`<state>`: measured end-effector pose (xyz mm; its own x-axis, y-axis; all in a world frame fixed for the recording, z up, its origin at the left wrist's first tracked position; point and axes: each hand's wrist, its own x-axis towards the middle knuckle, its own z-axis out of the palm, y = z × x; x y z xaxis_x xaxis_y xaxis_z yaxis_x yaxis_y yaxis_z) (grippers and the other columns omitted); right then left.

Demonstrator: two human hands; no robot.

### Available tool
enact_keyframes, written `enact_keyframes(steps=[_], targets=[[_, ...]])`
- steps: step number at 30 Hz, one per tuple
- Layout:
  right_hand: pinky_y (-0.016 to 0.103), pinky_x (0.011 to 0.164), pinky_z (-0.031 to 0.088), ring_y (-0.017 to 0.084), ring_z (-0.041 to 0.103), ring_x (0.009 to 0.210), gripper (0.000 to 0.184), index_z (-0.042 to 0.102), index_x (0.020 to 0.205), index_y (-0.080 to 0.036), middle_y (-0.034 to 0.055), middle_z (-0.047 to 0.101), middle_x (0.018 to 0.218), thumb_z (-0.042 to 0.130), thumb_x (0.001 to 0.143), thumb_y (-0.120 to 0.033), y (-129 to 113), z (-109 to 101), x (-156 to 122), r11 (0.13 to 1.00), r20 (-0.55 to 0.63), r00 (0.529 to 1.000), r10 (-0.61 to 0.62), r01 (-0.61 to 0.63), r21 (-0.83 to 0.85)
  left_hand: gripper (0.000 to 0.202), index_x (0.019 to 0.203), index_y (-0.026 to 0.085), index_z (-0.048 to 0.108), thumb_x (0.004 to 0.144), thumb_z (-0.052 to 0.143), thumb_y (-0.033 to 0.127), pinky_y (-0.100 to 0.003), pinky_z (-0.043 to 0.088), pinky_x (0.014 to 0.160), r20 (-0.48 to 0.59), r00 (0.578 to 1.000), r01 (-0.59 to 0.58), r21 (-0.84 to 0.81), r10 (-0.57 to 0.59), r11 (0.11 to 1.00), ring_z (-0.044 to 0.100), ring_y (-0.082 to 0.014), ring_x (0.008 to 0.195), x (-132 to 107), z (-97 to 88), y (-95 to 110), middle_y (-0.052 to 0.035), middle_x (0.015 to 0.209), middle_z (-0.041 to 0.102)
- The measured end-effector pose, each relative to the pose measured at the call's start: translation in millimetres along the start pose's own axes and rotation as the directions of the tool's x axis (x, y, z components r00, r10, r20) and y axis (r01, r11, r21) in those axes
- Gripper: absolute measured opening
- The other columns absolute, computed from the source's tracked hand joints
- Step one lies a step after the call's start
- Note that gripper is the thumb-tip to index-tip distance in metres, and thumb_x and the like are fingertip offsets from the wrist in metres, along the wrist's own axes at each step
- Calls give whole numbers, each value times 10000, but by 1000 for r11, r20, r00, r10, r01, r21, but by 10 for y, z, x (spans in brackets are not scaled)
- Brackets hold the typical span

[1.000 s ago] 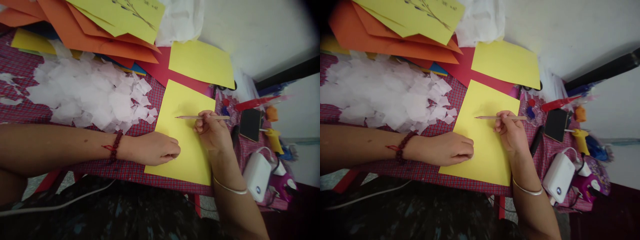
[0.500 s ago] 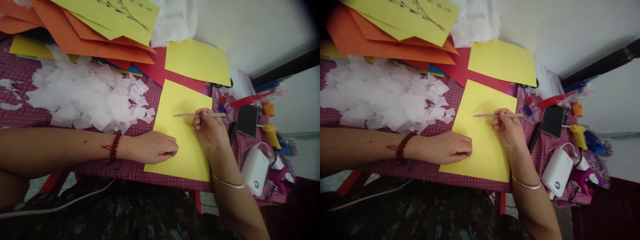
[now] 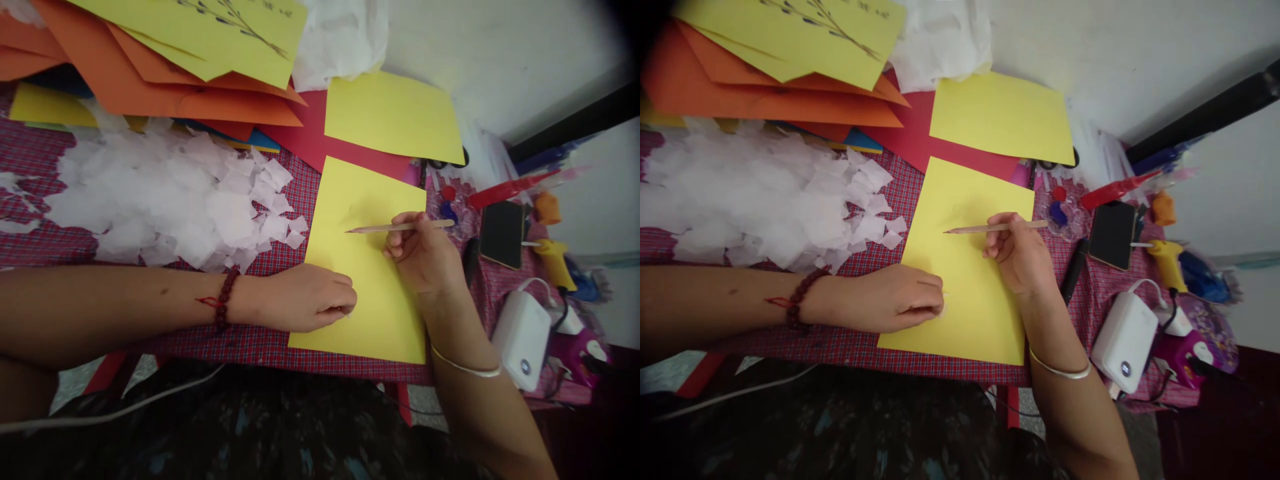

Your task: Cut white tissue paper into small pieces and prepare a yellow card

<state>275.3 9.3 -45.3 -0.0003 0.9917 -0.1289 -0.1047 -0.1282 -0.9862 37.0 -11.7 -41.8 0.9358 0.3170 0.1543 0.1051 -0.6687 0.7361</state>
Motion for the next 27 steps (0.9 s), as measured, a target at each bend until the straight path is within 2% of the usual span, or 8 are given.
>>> enact_keyframes(steps=[3,9,14,18,27], targets=[[270,446,457,119,484,447,334,694,824,-245,-22,537,587,636,877,-570,-7,1,-4,1000,0,1000,3,-3,-14,160,787,172,565,911,512,86,-257,429,675,-3,1000,4,7,-4,1000,556,-144,736,3,6,0,-22,805,624],[219,460,480,90,488,453,290,702,819,-209,-35,578,578,692,851,-497,-22,23,-26,997,-7,1000,27,-26,71,158,788,173,571,914,527,89,-259,431,688,-21,1000,-4,12,5,1000,574,-145,753,10,23,-6,-22,811,638],[213,460,497,90,501,449,275,684,840,-210,-35,581,598,675,879,-482,-36,41,-39,999,17,999,30,-31,27,164,785,180,578,908,526,86,-268,439,680,-41,999,-4,1,4,1000,577,-151,756,4,40,-16,-23,817,639],[202,443,492,86,489,452,250,702,814,-209,-30,587,593,716,850,-456,-50,58,-39,998,1,999,47,-47,52,165,778,178,572,915,527,97,-269,434,674,-47,999,-5,9,5,1000,570,-145,741,4,44,-17,-19,803,636],[185,450,497,75,510,454,247,713,821,-188,-26,616,591,778,798,-424,-57,46,-37,993,16,998,55,-56,106,154,787,163,576,910,525,87,-257,433,688,-20,1000,-6,9,6,1000,570,-145,753,8,33,-27,-24,804,625]])
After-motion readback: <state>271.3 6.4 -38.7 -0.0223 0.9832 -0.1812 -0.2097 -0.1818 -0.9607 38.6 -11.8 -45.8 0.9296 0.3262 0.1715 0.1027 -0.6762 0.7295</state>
